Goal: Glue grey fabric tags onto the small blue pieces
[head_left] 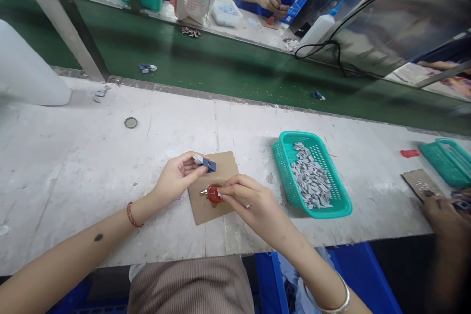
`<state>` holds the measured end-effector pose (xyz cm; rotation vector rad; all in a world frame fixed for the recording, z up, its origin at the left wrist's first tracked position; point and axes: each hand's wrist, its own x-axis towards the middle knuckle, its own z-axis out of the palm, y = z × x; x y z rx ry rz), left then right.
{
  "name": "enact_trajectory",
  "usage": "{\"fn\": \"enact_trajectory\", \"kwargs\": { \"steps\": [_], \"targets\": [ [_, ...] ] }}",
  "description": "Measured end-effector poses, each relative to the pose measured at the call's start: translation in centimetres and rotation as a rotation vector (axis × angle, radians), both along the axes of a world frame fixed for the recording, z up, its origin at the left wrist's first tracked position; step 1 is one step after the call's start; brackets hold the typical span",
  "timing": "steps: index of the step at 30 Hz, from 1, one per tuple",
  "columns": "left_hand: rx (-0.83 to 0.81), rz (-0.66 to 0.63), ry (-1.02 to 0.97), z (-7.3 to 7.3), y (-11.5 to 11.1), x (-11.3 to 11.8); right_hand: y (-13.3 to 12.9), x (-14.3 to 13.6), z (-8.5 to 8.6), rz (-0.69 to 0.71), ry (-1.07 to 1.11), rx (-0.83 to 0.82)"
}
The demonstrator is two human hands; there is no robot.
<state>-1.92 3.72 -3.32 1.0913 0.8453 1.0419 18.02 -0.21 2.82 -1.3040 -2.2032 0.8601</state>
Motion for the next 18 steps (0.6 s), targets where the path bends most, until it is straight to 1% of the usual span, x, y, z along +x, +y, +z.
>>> {"fn": "enact_trajectory", "kwargs": {
  "steps": [2, 5, 8, 10, 13, 18],
  "targets": [
    [-0.013, -0.01, 0.011, 0.0, 0.0, 0.0, 0.5, 0.0, 0.2, -0.084, 0.078, -0.045],
    [-0.017, -0.025, 0.011, -0.1, -0.1, 0.0, 1.7, -0.1, 0.2, -0.228, 0.258, -0.103],
    [-0.019, -0.027, -0.004, -0.1, -0.2, 0.1, 2.9, -0.7, -0.1, -0.299, 0.419, -0.183],
    [-0.024, -0.025, -0.012, -0.1, -0.2, 0.1, 3.5, -1.2, -0.3, -0.309, 0.473, -0.249],
    [-0.021, -0.019, -0.029, -0.2, -0.2, 0.1, 3.9, -1.9, -0.4, -0.284, 0.491, -0.312],
    [-0.008, -0.018, -0.029, -0.2, -0.3, 0.1, 4.1, -2.2, -0.4, -0.252, 0.46, -0.289]
  ]
}}
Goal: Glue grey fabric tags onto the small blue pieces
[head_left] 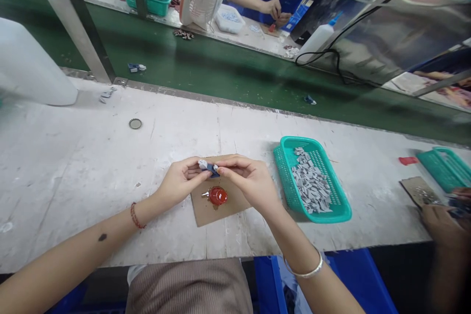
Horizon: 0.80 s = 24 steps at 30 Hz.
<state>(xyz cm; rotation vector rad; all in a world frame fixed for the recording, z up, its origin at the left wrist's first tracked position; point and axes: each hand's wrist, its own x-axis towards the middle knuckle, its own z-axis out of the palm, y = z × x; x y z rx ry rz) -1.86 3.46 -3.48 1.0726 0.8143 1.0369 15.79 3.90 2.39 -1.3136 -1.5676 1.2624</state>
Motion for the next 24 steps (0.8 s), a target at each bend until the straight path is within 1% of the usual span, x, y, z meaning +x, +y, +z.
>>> {"fn": "enact_trajectory", "kwargs": {
  "steps": [7, 13, 24],
  "targets": [
    [0.001, -0.002, 0.01, 0.06, 0.02, -0.02, 0.03, 0.11, -0.18, 0.018, -0.108, 0.09],
    [0.003, -0.001, 0.007, -0.14, -0.11, -0.04, -0.19, 0.16, -0.42, 0.009, -0.131, 0.09],
    [0.024, 0.028, 0.064, 0.18, -0.34, -0.08, -0.86, -0.38, 0.34, 0.03, -0.219, 0.161]
  ]
}}
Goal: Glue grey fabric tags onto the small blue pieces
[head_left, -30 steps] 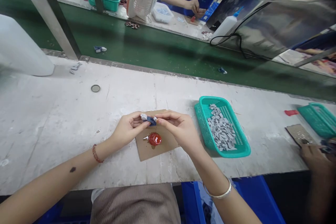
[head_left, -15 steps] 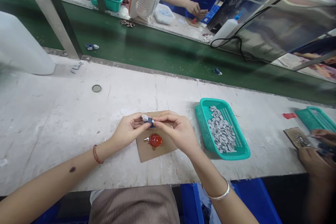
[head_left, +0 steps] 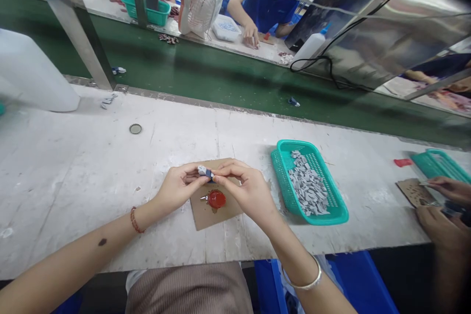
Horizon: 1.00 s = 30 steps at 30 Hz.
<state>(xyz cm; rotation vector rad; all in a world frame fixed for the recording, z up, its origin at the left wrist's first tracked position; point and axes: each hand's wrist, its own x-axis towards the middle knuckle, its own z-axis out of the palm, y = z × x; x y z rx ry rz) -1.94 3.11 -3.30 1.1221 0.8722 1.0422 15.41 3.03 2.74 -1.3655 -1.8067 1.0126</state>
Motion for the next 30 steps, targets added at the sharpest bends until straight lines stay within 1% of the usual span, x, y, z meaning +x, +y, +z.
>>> {"fn": "enact_trajectory", "kwargs": {
  "steps": [4, 7, 9, 12, 14, 16, 18, 21, 25, 26, 28, 30],
  "targets": [
    [0.003, 0.022, -0.003, 0.4, 0.0, -0.1, -0.1, -0.1, 0.1, -0.025, 0.04, -0.005],
    [-0.011, -0.015, -0.044, 1.3, 0.1, -0.3, -0.2, 0.1, 0.5, -0.024, 0.184, -0.108],
    [-0.038, -0.036, -0.082, 1.9, 0.0, -0.4, -0.3, 0.2, 0.9, -0.052, 0.272, -0.184],
    [-0.069, -0.043, -0.134, 2.8, -0.4, -0.4, -0.5, -0.2, 1.3, -0.117, 0.332, -0.197],
    [-0.076, -0.049, -0.164, 3.1, -0.7, -0.4, -0.7, -0.8, 1.5, -0.073, 0.362, -0.217],
    [-0.089, -0.047, -0.19, 3.2, -1.1, -0.3, -1.0, -1.6, 1.4, -0.014, 0.371, -0.247],
    [-0.111, -0.038, -0.211, 3.2, -1.3, -0.2, -1.2, -2.2, 1.4, -0.006, 0.344, -0.245],
    [-0.149, -0.033, -0.235, 3.0, -1.5, 0.0, -1.6, -2.7, 1.4, -0.03, 0.316, -0.191],
    [-0.188, -0.036, -0.243, 2.8, -1.5, 0.1, -1.8, -2.7, 1.4, -0.049, 0.271, -0.077],
    [-0.2, -0.045, -0.245, 2.8, -1.5, 0.2, -1.8, -2.6, 1.2, -0.055, 0.269, -0.073],
    [-0.234, -0.076, -0.26, 2.9, -1.5, 0.2, -1.8, -2.6, 0.7, -0.078, 0.304, -0.12],
    [-0.256, -0.107, -0.3, 3.0, -1.6, 0.4, -2.0, -2.7, 0.0, -0.132, 0.363, -0.157]
  ]
}}
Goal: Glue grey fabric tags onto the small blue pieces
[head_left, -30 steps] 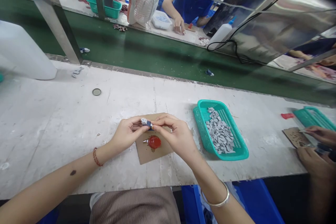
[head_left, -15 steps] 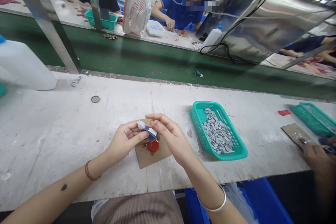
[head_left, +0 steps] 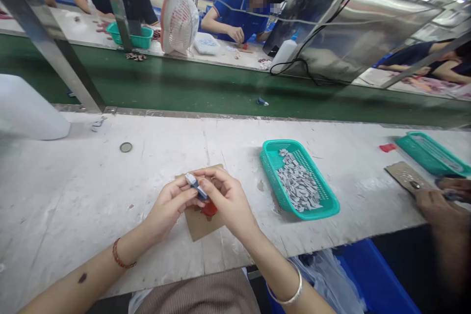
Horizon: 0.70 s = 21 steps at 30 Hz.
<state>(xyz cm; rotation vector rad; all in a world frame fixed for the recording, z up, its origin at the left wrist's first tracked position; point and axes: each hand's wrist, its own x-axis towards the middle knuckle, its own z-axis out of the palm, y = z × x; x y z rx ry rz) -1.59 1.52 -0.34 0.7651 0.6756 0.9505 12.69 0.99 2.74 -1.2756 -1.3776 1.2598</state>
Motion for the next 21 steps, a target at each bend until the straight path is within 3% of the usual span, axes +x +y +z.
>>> {"fn": "enact_trajectory", "kwargs": {
  "steps": [4, 6, 8, 11, 13, 15, 18, 21],
  "targets": [
    [0.013, 0.025, 0.055, 0.0, -0.2, 0.2, -0.5, 0.0, -0.3, -0.032, 0.027, 0.069],
    [0.009, 0.023, 0.11, -0.1, 0.1, 0.1, -0.3, 1.4, 0.2, -0.016, -0.008, 0.1],
    [-0.014, 0.034, 0.115, 0.0, 0.6, -0.2, 0.4, 4.5, 0.9, -0.075, -0.143, 0.156],
    [-0.025, 0.126, 0.136, 0.0, 1.7, -0.8, 2.4, 11.7, 1.1, -0.269, -0.595, 0.289],
    [0.015, 0.195, 0.194, -0.1, 2.4, -1.1, 4.1, 16.9, 0.6, -0.299, -1.004, 0.287],
    [0.063, 0.244, 0.276, -0.3, 3.1, -1.4, 5.7, 21.2, -0.2, -0.283, -1.12, 0.255],
    [0.105, 0.249, 0.426, -0.5, 4.4, -1.7, 7.5, 24.8, -1.2, -0.182, -1.225, 0.24],
    [0.134, 0.212, 0.608, -0.4, 6.6, -1.8, 8.2, 25.9, -1.7, -0.095, -1.316, 0.248]
  ]
}}
